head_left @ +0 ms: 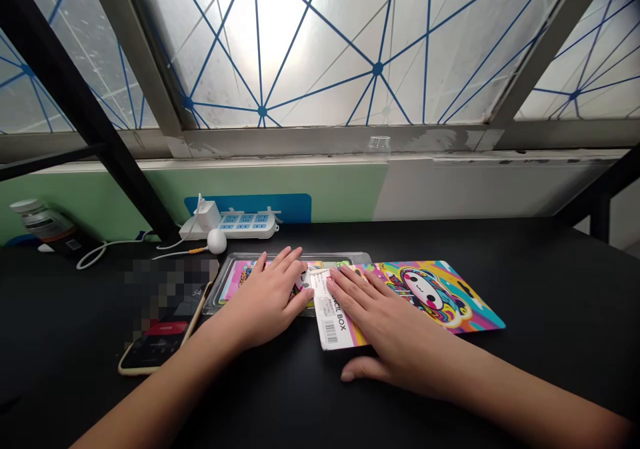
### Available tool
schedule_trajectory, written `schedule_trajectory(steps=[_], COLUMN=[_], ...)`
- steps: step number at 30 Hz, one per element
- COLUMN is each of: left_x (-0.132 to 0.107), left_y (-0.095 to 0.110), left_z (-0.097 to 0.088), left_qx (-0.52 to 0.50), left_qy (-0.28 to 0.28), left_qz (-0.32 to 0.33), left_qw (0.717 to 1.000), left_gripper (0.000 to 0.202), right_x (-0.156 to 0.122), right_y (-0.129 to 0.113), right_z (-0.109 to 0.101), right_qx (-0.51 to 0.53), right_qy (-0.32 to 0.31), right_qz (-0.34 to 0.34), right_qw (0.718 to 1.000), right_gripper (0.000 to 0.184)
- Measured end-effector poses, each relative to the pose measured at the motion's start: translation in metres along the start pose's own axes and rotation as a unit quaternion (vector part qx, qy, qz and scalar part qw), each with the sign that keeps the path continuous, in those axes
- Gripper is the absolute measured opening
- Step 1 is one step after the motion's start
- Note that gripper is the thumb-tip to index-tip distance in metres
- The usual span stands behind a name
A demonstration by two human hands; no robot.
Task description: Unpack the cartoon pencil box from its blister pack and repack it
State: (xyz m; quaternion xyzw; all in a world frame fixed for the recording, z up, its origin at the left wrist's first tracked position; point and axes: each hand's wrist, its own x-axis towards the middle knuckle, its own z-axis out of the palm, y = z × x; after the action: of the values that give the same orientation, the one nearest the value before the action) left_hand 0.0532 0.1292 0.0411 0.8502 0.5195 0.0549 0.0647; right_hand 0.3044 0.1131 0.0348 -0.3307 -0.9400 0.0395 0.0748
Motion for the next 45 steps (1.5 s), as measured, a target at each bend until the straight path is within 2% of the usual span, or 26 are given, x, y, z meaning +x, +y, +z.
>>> schedule_trajectory(steps=[3, 8, 16, 23, 26, 30, 34, 45], left_x=[0.001, 0.002, 0.001, -0.001, -0.001, 0.0, -0.001, 0.0], left_y=[-0.002, -0.003, -0.006, -0.011, -0.008, -0.005, -0.005, 0.002], left_z=[0.001, 0.003, -0.001, -0.009, -0.008, -0.003, 0.0, 0.003], left_qx=[-0.007, -0.017, -0.019, -0.044, -0.026, -0.013, -0.015, 0.011], left_qy=[-0.002, -0.011, -0.034, -0.053, -0.048, -0.041, -0.034, -0.02], left_qz=[0.0, 0.009, 0.003, -0.032, -0.046, -0.033, -0.03, -0.022], left_qw=[1.0, 1.0, 0.999, 0.997, 0.997, 0.999, 0.999, 1.0], left_gripper=[0.058, 0.06, 0.059, 0.056, 0.057, 0.061, 0.062, 0.061], right_x=[0.0, -0.013, -0.033, -0.036, -0.036, -0.033, -0.029, -0.026], right_y=[0.011, 0.044, 0.068, 0.071, 0.068, 0.06, 0.053, 0.046], right_z=[0.008, 0.016, 0.016, 0.016, 0.015, 0.013, 0.011, 0.013], right_qx=[-0.019, -0.037, -0.017, -0.029, -0.04, -0.04, -0.015, 0.012], right_qy=[0.0, 0.046, 0.016, 0.009, 0.009, -0.008, -0.034, -0.039], right_qz=[0.006, 0.019, 0.043, 0.041, 0.041, 0.06, 0.076, 0.086], right_qw=[1.0, 0.998, 0.999, 0.999, 0.998, 0.997, 0.996, 0.995], right_gripper=[0.096, 0.093, 0.079, 0.083, 0.08, 0.072, 0.094, 0.084])
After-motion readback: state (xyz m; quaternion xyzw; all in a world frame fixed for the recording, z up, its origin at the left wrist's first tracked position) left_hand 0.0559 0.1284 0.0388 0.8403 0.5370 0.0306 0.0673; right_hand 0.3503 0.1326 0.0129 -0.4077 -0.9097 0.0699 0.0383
